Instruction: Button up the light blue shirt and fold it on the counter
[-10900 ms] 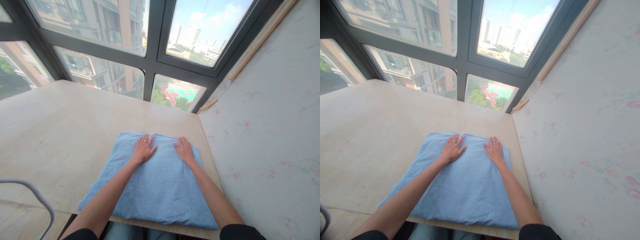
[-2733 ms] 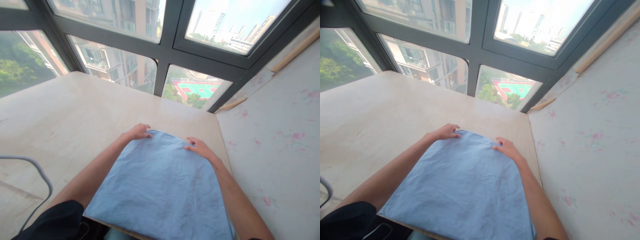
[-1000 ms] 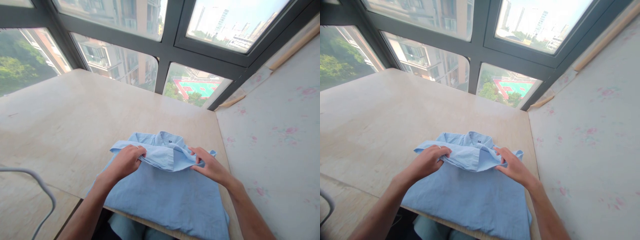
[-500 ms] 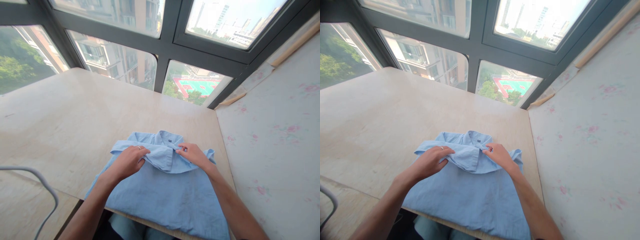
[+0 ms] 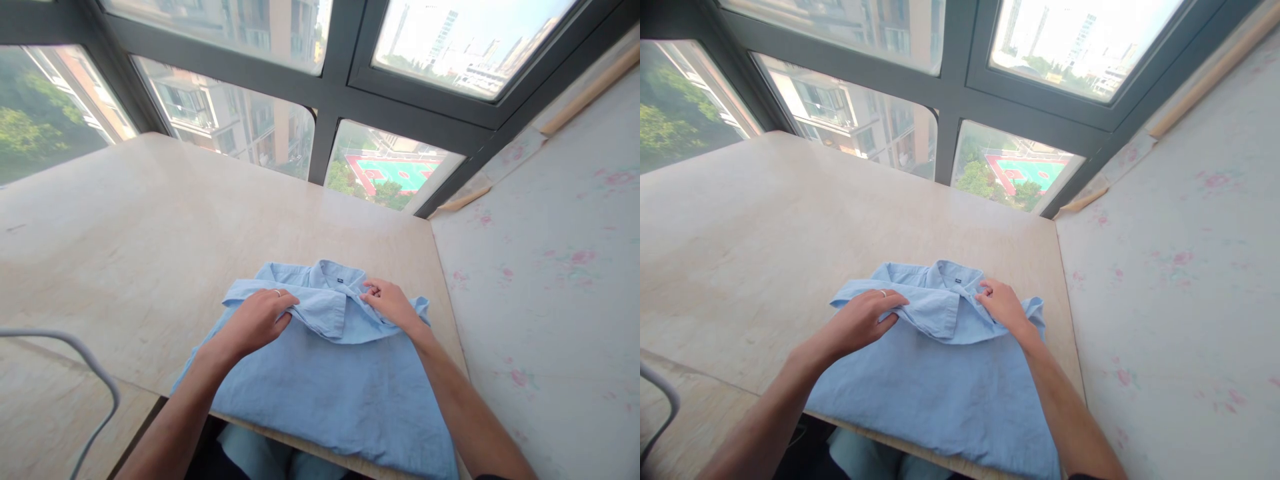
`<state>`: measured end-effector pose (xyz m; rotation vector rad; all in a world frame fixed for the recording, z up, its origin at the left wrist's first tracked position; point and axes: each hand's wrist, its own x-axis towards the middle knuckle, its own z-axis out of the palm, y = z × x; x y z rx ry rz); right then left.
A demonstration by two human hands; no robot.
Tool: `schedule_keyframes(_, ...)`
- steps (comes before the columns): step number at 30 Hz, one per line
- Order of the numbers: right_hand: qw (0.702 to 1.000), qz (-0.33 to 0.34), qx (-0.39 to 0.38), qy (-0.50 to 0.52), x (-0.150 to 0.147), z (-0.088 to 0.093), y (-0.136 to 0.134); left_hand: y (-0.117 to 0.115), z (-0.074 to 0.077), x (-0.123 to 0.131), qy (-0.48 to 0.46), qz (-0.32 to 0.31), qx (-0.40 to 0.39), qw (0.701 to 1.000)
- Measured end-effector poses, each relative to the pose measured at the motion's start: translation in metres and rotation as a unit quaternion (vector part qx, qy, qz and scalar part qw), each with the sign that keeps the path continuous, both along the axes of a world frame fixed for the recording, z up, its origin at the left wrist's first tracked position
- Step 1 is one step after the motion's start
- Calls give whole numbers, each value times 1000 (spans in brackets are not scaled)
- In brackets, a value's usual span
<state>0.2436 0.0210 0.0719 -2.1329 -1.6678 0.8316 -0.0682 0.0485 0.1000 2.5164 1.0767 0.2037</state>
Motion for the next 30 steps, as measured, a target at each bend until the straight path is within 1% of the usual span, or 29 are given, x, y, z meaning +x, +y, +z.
schedule_keyframes(3, 1000, 4, 14, -8, 0, 1, 2, 1, 3, 0, -5, 0, 14, 1000)
schedule_keyframes(7, 994, 18, 4, -107, 1, -2, 6, 6, 5, 1, -11, 4, 26, 1000)
schedule_keyframes(9, 991, 23, -12, -131, 1, -3, 7, 8, 5, 3, -10, 6, 30, 999)
schedule_keyframes(13, 994, 33, -47, -96, 2, -3, 8, 13, 6, 6, -6, 7, 36, 999)
schedule_keyframes(16, 996, 25, -41, -74, 3, -4, 7, 14, 7, 7, -3, 8, 40, 999)
schedule_keyframes(19, 999, 33, -8, -39, 4, -5, 7, 14, 8, 7, -1, 11, 41, 999)
schedule_keyframes(22, 998, 52, 42, 13, 4, 1, 6, 14, 9, 7, -6, 19, 36, 999)
schedule_keyframes(26, 989, 42, 129, 66, -3, 22, 4, 18, 11, 10, -28, 30, 48, 998)
schedule_keyframes(30, 963, 53, 255, 74, -12, 42, 5, 32, 10, 21, -68, 62, 79, 993)
